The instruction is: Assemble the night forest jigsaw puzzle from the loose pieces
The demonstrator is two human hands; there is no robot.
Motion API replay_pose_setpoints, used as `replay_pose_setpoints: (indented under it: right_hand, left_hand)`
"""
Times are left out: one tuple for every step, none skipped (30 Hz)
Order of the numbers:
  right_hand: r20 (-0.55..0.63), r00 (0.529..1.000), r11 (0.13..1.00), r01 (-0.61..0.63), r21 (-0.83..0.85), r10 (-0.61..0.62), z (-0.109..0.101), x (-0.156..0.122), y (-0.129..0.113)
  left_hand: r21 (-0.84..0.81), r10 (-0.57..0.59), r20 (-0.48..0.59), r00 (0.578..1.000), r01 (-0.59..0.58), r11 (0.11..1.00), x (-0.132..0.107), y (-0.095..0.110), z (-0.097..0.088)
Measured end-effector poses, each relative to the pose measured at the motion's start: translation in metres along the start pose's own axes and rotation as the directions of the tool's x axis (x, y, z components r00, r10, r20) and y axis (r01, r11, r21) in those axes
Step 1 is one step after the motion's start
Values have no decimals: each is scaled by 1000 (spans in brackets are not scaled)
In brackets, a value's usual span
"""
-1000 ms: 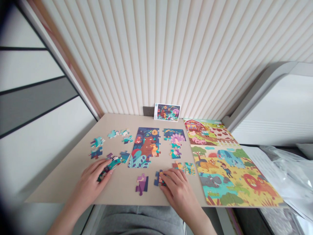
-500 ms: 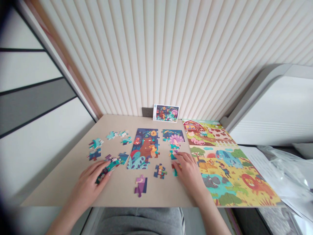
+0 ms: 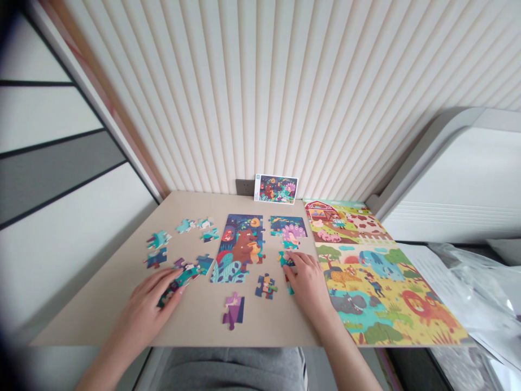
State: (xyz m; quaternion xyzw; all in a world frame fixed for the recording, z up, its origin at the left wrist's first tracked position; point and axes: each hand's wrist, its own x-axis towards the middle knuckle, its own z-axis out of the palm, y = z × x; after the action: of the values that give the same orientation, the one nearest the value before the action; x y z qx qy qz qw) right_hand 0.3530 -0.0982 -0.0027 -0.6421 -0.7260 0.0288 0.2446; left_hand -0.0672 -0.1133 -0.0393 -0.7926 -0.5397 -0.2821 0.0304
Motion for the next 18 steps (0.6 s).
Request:
replay_pose_setpoints:
  right_hand:
    - [0,1000,1000,4,11,-4,0,0,1]
    - [-1,1000,1000,8,21,-8,1,-1,2]
    - [-4,1000,999,12,30,-12,2,-2,3]
    - [-6,1000,999,17,38,-17,3,-3,5]
    - [-8,1000,999,23,46,-23,4,-4,6]
    - [-13,1000,998,29,56,-29,5,-5,7]
    - [-16,999,997,33,67,-32,6,-5,8]
    - [-18,999,996,36,77,-35,6,-6,9]
    - [-19,999,996,37,86,-36,6,-6,9]
    - [-18,999,995,38,92,-36,6,-6,9]
    - [-18,999,995,39,95,-38,5,-6,8]
    - [-18,999,995,43,95,-42,4,-6,7]
    - [-20,999,994,50,94,-49,3,-6,5]
    - [-24,998,994,64,92,-62,1,-7,2]
    - [-22,996,992,86,93,-85,-2,-8,-1]
    - [-15,993,988,120,96,-119,-4,-9,-6]
    - [-4,987,981,163,101,-163,-6,-11,-11]
    - [16,977,972,209,108,-212,-9,-14,-16]
  left_hand:
    - [2,2,-3,1000,-2,1000,0,0,0]
    - [3,4,-5,1000,-4,1000,0,0,0]
    - [3,5,-7,1000,-5,1000,0,0,1]
    - [3,5,-10,1000,-5,1000,0,0,1]
    - [3,4,-12,1000,-4,1000,0,0,1]
    - [2,3,-14,1000,-3,1000,0,0,1]
    - [2,2,-14,1000,-2,1000,0,0,0]
    - [1,1,-14,1000,-1,1000,0,0,0]
    - [0,1,-14,1000,-1,1000,0,0,0]
    - [-3,1,-13,1000,-1,1000,0,0,0]
    - [-5,0,-12,1000,0,1000,0,0,0]
    - [-6,-2,-13,1000,2,1000,0,0,0]
    - [-6,-4,-13,1000,4,1000,0,0,0]
    - [-5,-7,-13,1000,7,1000,0,0,0]
    - [-3,-9,-13,1000,9,1000,0,0,1]
    - [0,-10,-13,1000,10,1000,0,0,1]
    - [2,-11,-13,1000,11,1000,0,0,1]
    - [3,-10,-15,1000,10,1000,0,0,1]
